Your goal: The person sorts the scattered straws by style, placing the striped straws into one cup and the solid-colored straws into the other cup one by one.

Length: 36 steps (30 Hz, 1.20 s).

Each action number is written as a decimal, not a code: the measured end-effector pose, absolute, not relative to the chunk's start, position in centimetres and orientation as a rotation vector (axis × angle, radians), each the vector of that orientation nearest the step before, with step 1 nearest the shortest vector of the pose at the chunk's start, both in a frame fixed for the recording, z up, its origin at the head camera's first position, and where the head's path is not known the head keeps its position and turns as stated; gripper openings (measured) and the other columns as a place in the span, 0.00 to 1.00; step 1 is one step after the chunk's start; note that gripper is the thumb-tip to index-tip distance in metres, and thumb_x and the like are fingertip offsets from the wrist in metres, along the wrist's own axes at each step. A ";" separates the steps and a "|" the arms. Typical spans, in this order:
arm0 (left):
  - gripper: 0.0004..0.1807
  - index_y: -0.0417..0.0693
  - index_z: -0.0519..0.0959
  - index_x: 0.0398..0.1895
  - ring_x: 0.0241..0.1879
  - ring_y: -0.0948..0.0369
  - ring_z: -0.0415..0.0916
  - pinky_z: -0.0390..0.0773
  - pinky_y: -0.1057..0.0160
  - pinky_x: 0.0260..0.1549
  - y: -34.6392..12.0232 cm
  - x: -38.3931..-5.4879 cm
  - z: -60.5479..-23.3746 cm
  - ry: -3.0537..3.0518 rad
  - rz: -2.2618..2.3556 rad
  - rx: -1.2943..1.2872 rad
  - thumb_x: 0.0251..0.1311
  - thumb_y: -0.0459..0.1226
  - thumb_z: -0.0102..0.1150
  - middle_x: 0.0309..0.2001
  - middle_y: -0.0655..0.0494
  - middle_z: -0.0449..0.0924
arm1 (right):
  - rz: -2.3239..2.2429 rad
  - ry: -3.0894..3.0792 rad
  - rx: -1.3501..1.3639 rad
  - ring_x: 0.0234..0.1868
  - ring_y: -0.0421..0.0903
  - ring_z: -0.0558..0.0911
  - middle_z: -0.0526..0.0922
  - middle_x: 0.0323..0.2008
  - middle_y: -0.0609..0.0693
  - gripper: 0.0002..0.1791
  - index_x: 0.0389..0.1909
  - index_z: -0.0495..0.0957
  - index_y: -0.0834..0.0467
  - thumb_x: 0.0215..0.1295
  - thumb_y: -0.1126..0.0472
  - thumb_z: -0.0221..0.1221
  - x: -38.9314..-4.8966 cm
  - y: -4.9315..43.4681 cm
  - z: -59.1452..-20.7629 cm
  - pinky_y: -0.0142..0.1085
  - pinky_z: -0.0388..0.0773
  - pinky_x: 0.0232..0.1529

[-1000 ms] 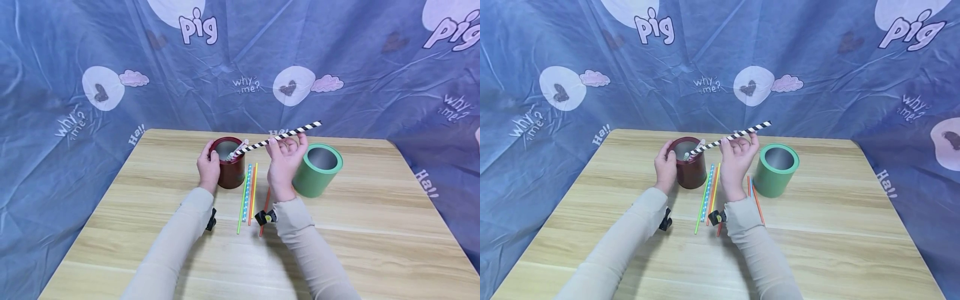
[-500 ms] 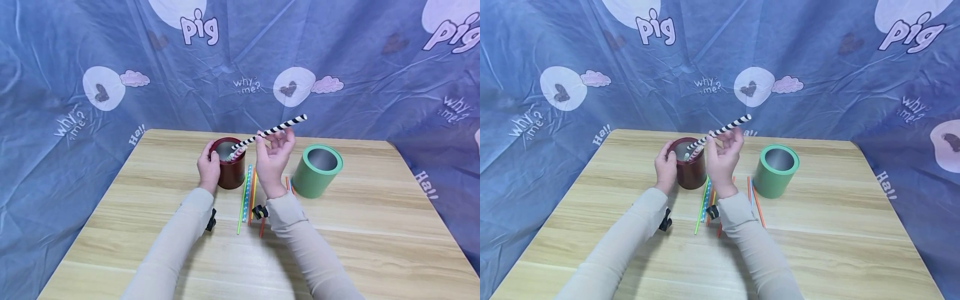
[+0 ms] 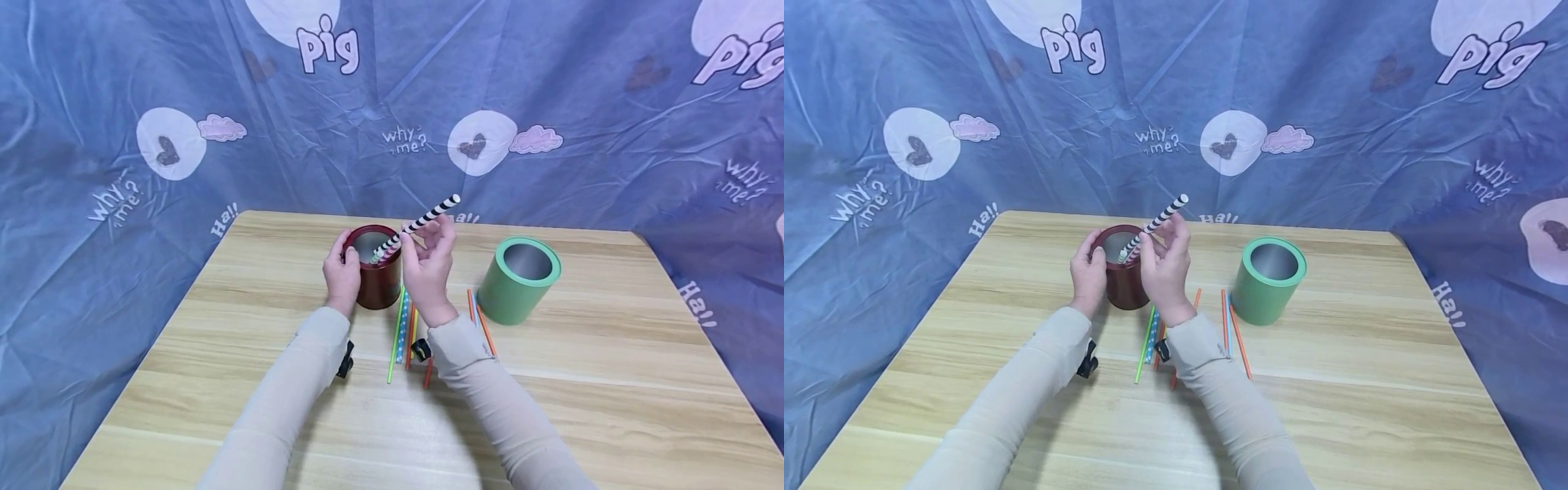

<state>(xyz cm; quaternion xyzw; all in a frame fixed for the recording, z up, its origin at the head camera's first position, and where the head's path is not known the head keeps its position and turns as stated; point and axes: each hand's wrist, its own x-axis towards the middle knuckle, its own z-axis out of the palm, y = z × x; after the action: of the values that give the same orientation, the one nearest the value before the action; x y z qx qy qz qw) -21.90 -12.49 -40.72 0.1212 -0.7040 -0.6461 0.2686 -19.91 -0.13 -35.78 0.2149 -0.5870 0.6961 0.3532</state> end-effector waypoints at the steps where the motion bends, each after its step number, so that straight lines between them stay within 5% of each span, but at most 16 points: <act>1: 0.21 0.38 0.75 0.55 0.58 0.55 0.70 0.68 0.63 0.59 -12.5 -21.9 -40.8 -1.899 -1.746 0.326 0.58 0.27 0.45 0.55 0.44 0.76 | 1.791 -1.528 0.560 0.43 0.42 0.78 0.66 0.43 0.43 0.27 0.56 0.52 0.71 0.58 0.78 0.53 -19.9 -0.1 -35.9 0.31 0.80 0.43; 9: 0.21 0.38 0.75 0.55 0.57 0.55 0.71 0.69 0.62 0.59 -12.5 -22.0 -40.9 -1.904 -1.731 0.323 0.58 0.28 0.44 0.55 0.44 0.76 | 1.741 -1.590 0.605 0.43 0.59 0.78 0.69 0.42 0.69 0.27 0.57 0.52 0.71 0.59 0.77 0.52 -20.0 -0.1 -36.5 0.34 0.80 0.45; 13: 0.21 0.39 0.75 0.56 0.58 0.55 0.70 0.68 0.63 0.59 -12.5 -22.0 -40.8 -1.914 -1.727 0.327 0.58 0.28 0.44 0.55 0.45 0.76 | 1.742 -1.605 0.626 0.42 0.68 0.75 0.70 0.42 0.70 0.27 0.58 0.51 0.72 0.60 0.77 0.52 -20.0 -0.1 -36.7 0.36 0.79 0.47; 24: 0.21 0.38 0.74 0.56 0.58 0.56 0.70 0.68 0.63 0.59 -12.5 -22.0 -40.9 -1.922 -1.730 0.331 0.59 0.28 0.45 0.55 0.45 0.76 | 1.687 -1.659 0.633 0.44 0.60 0.78 0.71 0.39 0.66 0.28 0.60 0.53 0.67 0.60 0.76 0.52 -19.6 0.1 -37.1 0.32 0.80 0.44; 36: 0.21 0.39 0.75 0.56 0.57 0.55 0.71 0.68 0.63 0.59 -12.5 -22.1 -40.9 -1.908 -1.738 0.332 0.58 0.27 0.45 0.55 0.44 0.76 | 1.733 -1.602 0.661 0.42 0.65 0.77 0.71 0.40 0.67 0.28 0.59 0.54 0.68 0.59 0.77 0.52 -19.3 0.4 -36.9 0.31 0.80 0.44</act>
<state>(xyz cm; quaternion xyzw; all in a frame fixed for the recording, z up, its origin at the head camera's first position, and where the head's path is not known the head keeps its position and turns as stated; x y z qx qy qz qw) -22.09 -12.49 -40.89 0.1229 -0.7067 -0.6437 0.2667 -19.30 0.40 -36.89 0.2537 -0.6152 0.6652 0.3386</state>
